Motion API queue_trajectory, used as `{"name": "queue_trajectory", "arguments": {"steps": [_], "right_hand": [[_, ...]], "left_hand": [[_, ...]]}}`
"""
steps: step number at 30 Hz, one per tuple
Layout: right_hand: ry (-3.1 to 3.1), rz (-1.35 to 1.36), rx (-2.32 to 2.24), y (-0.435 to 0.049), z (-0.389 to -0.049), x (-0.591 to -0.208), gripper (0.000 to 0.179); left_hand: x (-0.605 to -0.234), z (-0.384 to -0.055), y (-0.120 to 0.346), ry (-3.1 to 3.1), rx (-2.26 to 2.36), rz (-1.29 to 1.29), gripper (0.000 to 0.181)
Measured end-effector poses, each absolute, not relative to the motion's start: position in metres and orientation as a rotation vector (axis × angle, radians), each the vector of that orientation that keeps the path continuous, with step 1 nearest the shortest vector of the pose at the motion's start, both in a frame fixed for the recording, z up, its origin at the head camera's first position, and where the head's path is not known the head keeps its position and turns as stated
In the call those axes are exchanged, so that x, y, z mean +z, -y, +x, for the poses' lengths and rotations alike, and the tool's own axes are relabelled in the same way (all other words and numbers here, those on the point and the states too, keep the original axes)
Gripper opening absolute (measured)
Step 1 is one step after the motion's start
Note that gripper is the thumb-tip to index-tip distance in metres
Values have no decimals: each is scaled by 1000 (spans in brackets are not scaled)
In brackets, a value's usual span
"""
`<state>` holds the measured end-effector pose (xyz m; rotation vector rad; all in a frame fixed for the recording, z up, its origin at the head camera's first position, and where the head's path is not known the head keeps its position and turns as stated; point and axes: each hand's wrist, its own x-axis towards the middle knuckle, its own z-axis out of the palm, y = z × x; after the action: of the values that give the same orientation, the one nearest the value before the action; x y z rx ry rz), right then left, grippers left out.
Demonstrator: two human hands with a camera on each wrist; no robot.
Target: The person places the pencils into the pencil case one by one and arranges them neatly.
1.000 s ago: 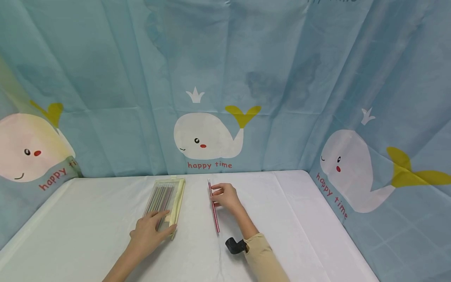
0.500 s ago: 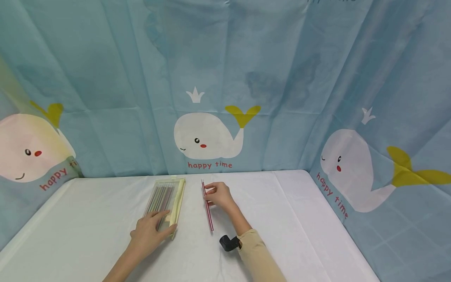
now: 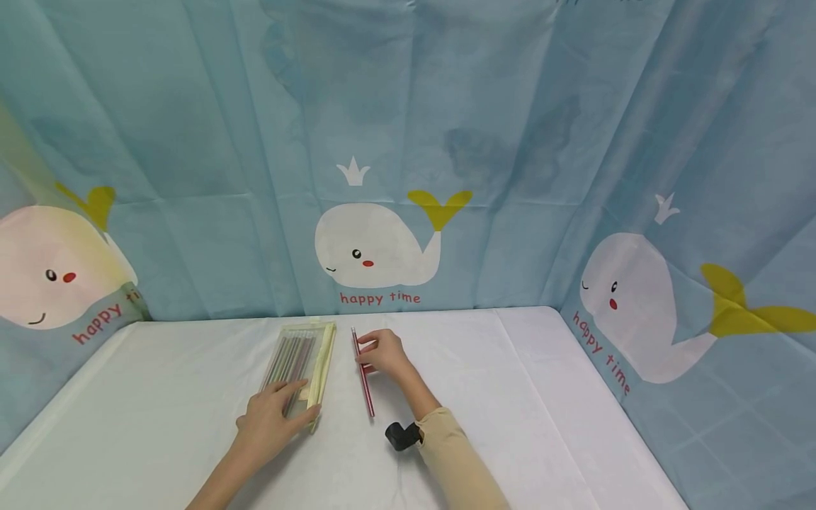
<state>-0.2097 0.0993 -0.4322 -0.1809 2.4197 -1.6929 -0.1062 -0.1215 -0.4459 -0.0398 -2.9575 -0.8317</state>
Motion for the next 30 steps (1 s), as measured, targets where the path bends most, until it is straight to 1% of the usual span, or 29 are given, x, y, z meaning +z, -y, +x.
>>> {"name": "queue_trajectory", "arguments": {"steps": [30], "right_hand": [[-2387,-210,-1665,-64,-223,-442,30]], "left_hand": [[-446,-107,122,2972,-831,-34,61]]}}
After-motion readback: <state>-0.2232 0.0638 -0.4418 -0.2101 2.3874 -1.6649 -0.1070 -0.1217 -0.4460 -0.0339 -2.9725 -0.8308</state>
